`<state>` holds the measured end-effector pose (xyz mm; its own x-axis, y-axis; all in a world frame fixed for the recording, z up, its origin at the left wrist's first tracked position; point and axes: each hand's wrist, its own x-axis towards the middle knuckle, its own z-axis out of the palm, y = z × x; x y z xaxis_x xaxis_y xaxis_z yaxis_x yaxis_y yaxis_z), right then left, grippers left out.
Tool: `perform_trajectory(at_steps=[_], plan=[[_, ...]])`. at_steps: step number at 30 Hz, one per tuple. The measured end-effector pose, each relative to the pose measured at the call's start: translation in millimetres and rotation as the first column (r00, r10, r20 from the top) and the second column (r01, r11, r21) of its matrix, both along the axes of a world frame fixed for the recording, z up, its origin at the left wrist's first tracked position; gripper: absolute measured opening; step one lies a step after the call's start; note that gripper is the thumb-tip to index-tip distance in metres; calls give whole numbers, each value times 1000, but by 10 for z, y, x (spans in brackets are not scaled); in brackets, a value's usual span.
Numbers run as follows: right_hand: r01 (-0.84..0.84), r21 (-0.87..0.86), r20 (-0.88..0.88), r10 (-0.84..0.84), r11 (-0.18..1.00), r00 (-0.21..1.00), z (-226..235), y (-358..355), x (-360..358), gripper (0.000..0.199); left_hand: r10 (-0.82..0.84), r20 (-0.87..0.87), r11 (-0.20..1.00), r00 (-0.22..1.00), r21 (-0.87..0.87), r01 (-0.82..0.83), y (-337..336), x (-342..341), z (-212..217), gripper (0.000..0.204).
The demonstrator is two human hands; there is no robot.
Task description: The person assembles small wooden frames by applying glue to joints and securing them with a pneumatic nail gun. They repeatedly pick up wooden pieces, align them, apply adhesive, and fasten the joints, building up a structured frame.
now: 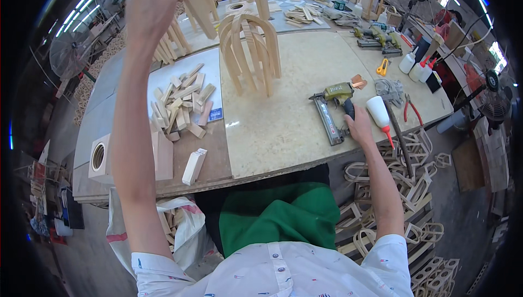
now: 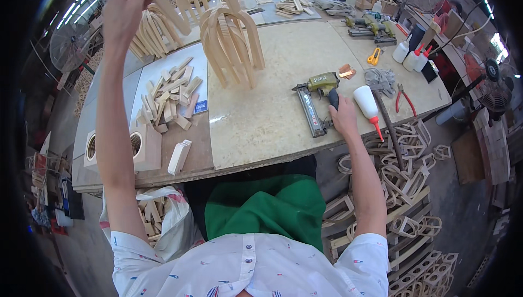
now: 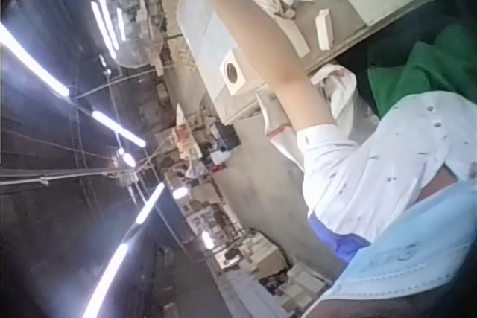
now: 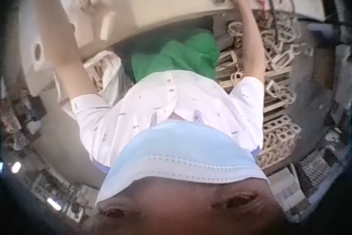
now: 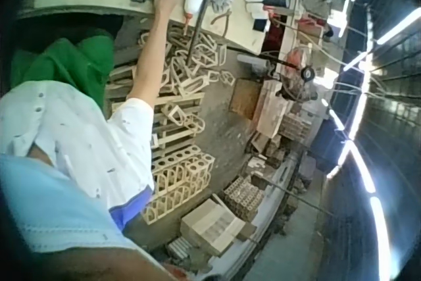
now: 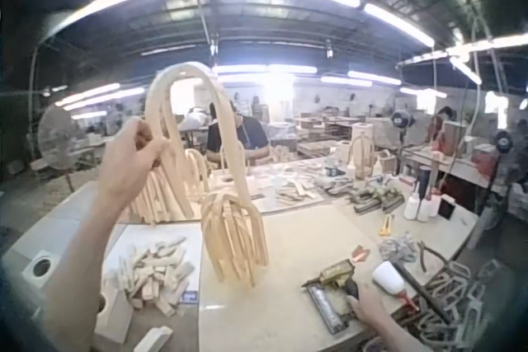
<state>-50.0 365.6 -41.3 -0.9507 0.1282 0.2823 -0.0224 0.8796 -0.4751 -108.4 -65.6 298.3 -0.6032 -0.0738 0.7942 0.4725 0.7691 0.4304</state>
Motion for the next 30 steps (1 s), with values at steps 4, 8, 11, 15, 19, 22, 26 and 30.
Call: perform_trajectory(at_steps=[4,8,11,15,19,22,26,30], plan=[[45,127,-59,-38,991,998,-63,136,-16,48,-196,-24,976,980,94,198,197,682,-349,28],[-1,62,-340,22,998,940,171,-330,222,40,-188,146,981,971,86,177,375,1174,-1275,25],[-225,-272,-289,143,936,946,382,-782,561,40,-223,257,975,940,66,213,471,1266,-1944,25],[-337,-427,-214,268,839,939,180,-1194,803,46,-224,365,973,904,27,230,562,1213,-2349,22],[-321,-501,-181,266,804,947,-21,-1384,761,45,-252,402,967,880,68,246,536,1218,-2412,22],[-273,-520,-178,210,809,961,-124,-1518,727,29,-314,501,949,806,142,282,405,1343,-2345,22],[-301,-438,-302,176,847,937,-233,-1543,693,16,-131,597,991,791,81,102,-515,1389,-2600,28],[-275,-406,-297,159,872,942,-266,-1562,699,18,189,678,974,710,-221,-48,-1002,1747,-2772,37]])
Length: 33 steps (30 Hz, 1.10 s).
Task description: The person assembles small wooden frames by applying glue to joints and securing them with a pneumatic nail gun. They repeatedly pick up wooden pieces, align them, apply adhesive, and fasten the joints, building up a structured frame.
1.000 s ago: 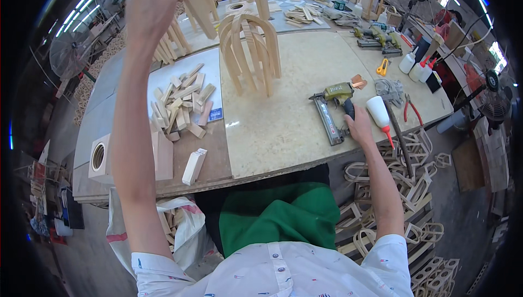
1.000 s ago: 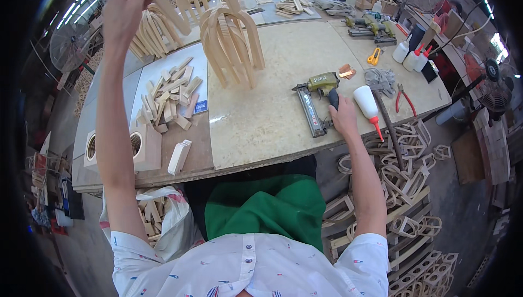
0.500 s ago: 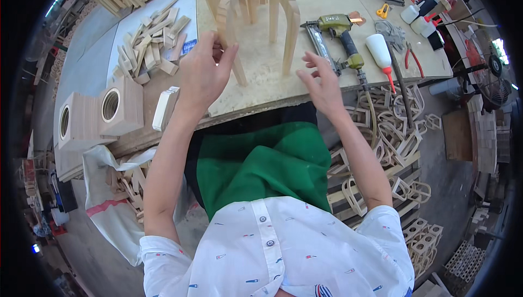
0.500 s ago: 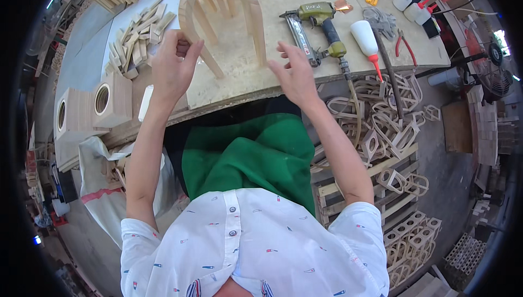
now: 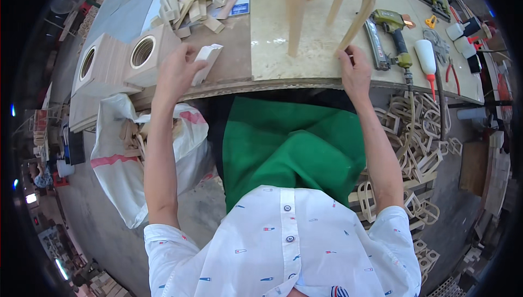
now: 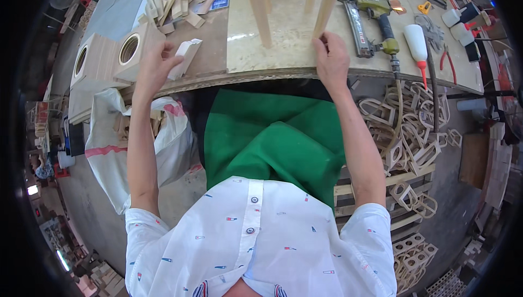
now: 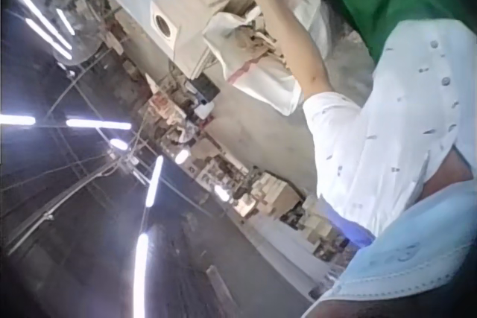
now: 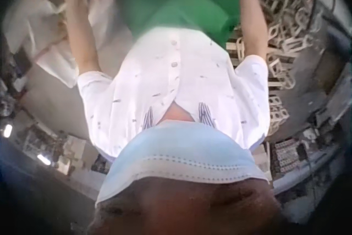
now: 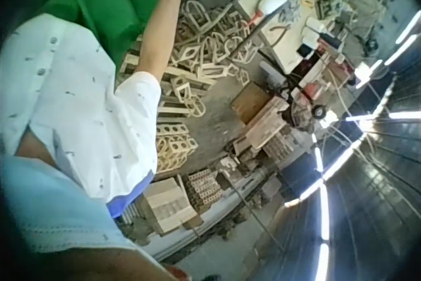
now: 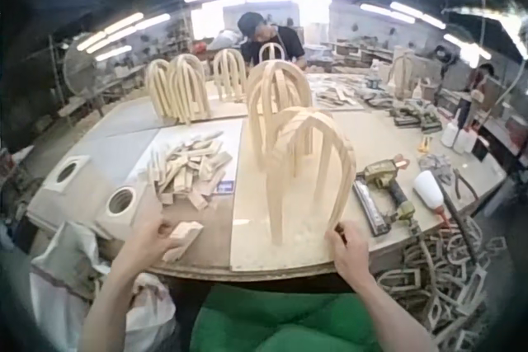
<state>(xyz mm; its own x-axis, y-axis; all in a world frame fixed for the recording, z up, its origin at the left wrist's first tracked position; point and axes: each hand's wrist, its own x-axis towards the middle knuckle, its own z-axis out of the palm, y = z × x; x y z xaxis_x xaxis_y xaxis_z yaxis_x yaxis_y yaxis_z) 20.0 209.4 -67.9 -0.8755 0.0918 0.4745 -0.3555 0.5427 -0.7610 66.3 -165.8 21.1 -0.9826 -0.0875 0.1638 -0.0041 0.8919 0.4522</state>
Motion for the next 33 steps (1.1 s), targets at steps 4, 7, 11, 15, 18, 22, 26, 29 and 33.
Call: perform_trajectory(at_steps=[4,7,11,15,18,22,26,29,33], plan=[[30,-28,13,-30,999,999,-16,2,-28,19,36,13,994,999,-106,-34,-57,115,-159,39],[52,-19,13,-52,998,999,-13,-12,-42,23,60,46,989,997,-140,-53,-60,79,-205,33],[153,37,16,-154,987,988,73,-75,-38,28,4,-76,980,997,-199,-19,-62,77,-218,25],[178,-145,-79,-190,973,979,-17,-24,-36,30,-39,-65,998,997,-52,36,235,143,36,26],[181,-149,-207,-209,972,956,136,-58,267,28,-199,98,934,975,321,158,608,213,185,24],[-259,183,-232,298,948,926,590,-400,867,25,-482,302,758,823,615,218,1130,180,108,20],[-318,342,-169,390,885,905,507,-393,828,22,-583,311,662,751,718,217,1504,30,32,21],[-268,391,-175,357,880,918,422,-221,607,17,-541,262,586,800,799,135,1540,-110,-61,28],[-223,419,-72,277,880,958,450,-90,349,17,-429,28,683,903,664,304,1308,-482,-368,41]])
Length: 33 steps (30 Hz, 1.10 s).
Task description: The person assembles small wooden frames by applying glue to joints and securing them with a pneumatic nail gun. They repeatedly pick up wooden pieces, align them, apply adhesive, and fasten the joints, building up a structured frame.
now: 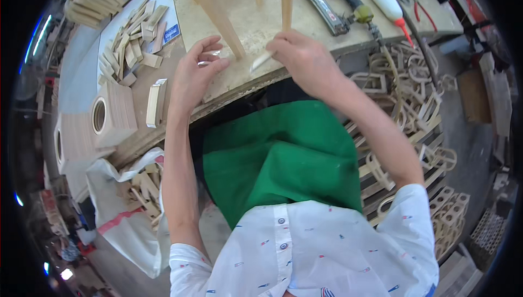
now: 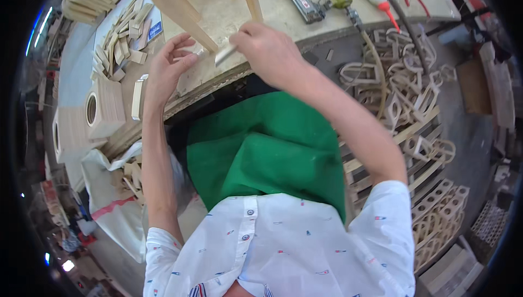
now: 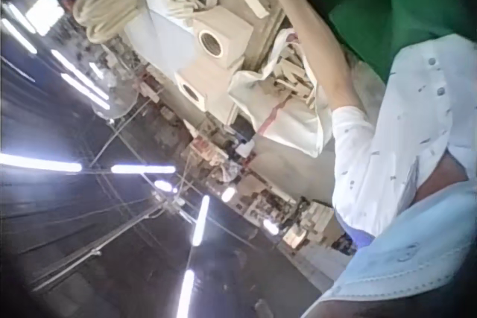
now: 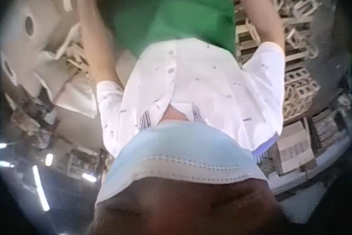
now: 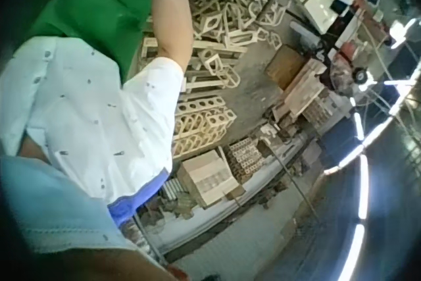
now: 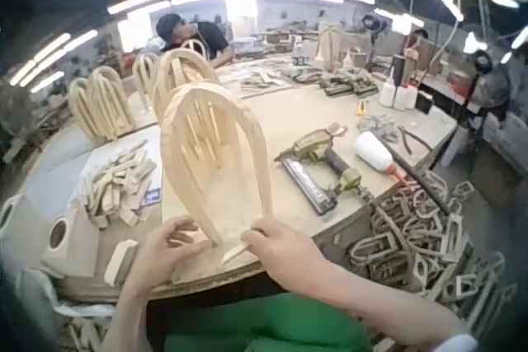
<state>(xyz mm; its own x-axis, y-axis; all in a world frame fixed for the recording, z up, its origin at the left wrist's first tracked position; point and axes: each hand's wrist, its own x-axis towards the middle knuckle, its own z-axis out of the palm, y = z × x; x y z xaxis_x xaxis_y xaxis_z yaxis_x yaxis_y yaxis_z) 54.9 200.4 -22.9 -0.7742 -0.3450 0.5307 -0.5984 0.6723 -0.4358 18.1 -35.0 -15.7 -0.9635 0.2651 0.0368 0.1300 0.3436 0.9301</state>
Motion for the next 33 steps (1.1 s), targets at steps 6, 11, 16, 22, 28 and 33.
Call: perform_trajectory(at_steps=[6,11,16,22,28,33], plan=[[71,243,44,-84,967,996,-51,38,-309,20,-108,132,989,985,116,93,126,-224,-130,29],[98,141,-24,-95,985,995,-207,168,-358,12,-122,82,990,989,86,115,276,-92,-223,28],[88,139,77,-100,986,992,-232,169,-349,15,-126,74,987,989,110,118,313,-47,-241,27],[89,132,84,-101,987,991,-275,107,-393,16,-103,54,991,993,88,98,344,-25,-243,30],[93,123,76,-103,988,992,-255,79,-388,16,-104,14,993,995,-62,104,405,-39,-176,31],[88,80,3,-88,993,996,-310,84,-382,17,-132,12,990,991,-49,133,402,-97,-203,33]])
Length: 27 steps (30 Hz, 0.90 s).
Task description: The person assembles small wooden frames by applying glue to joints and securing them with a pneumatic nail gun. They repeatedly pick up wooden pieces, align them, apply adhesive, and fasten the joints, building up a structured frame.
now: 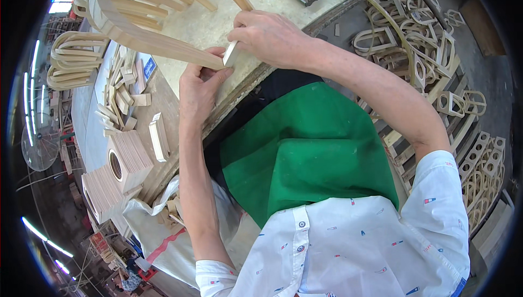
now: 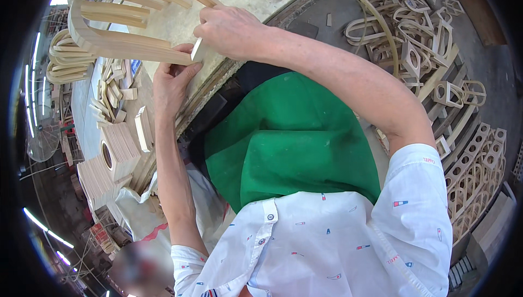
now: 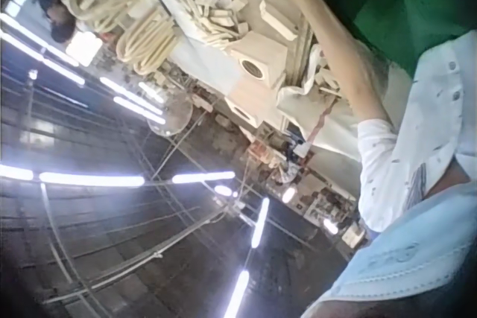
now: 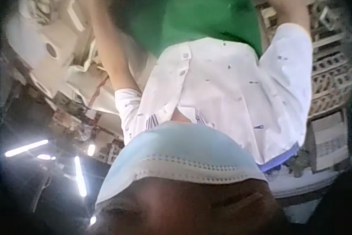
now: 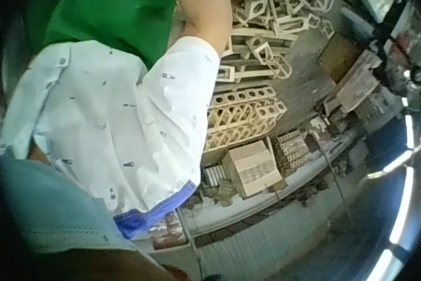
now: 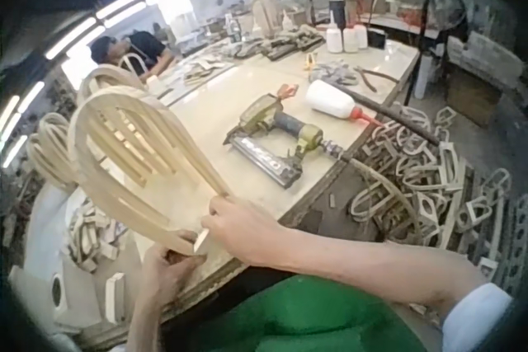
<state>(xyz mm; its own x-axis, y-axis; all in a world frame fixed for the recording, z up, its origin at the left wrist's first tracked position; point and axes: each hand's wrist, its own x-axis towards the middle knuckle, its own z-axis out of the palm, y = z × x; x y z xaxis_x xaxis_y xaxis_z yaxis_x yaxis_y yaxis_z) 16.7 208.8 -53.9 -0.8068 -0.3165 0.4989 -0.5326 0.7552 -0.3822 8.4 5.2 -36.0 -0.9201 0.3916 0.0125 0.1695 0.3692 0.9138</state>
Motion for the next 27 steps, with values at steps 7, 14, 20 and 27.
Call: perform_trajectory(at_steps=[7,14,20,27], plan=[[-10,-64,-111,3,998,994,-89,-24,-1,17,-42,76,997,996,71,37,-24,-67,-43,38],[-25,-62,-141,16,998,990,-90,-22,-10,13,-42,104,999,994,-20,45,-31,-98,39,40],[-28,-50,-126,22,998,992,-84,-11,-25,17,-80,111,996,991,56,74,-36,-115,75,39],[-50,-14,-138,48,999,989,-82,-10,-47,20,-158,110,987,981,26,157,-105,-209,61,32]])
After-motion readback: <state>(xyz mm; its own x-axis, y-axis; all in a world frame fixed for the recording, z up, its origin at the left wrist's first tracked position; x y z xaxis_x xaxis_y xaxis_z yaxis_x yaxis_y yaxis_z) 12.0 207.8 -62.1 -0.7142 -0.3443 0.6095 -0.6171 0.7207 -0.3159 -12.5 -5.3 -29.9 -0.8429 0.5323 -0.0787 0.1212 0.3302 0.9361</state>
